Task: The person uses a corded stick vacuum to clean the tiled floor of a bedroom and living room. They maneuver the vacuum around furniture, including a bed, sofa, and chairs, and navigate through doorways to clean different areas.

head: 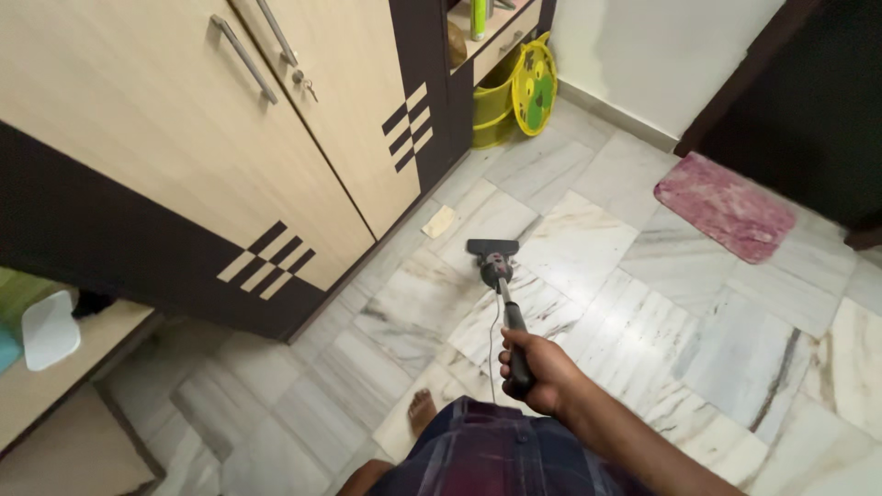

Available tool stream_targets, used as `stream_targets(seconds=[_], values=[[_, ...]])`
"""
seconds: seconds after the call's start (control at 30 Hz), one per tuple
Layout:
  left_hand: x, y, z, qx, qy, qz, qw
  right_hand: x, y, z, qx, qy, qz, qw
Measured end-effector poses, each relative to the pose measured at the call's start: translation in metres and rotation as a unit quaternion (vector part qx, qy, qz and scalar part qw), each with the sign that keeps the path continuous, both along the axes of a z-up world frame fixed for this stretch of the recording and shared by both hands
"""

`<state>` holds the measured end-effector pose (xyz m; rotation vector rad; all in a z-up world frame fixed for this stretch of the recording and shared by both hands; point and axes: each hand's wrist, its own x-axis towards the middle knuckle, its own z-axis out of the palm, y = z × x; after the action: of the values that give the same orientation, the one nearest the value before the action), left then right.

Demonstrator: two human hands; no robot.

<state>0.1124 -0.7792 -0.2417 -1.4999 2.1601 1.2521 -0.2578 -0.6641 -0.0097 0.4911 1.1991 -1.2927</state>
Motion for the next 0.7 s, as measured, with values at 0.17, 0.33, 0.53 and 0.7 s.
stream_targets(seconds=[0.17,0.33,0.53,0.7], values=[[-0.018,-0.08,-0.004,-0.041,0.025,-0.197,0.979,0.002,-0.029,-0.03,0.011,0.026,-0.047,0.999],[-0.124,-0.129,0.074,0.184,0.127,-0.036,0.974,0.003,-0.054,-0.055,-0.015,0.022,-0.169,0.985],[-0.247,-0.125,0.186,0.105,0.273,-0.211,0.933,-0.024,-0.092,-0.067,-0.071,0.008,-0.254,0.965],[-0.285,-0.115,0.22,0.093,0.188,-0.303,0.93,-0.034,-0.1,-0.098,-0.126,0.007,-0.272,0.954]])
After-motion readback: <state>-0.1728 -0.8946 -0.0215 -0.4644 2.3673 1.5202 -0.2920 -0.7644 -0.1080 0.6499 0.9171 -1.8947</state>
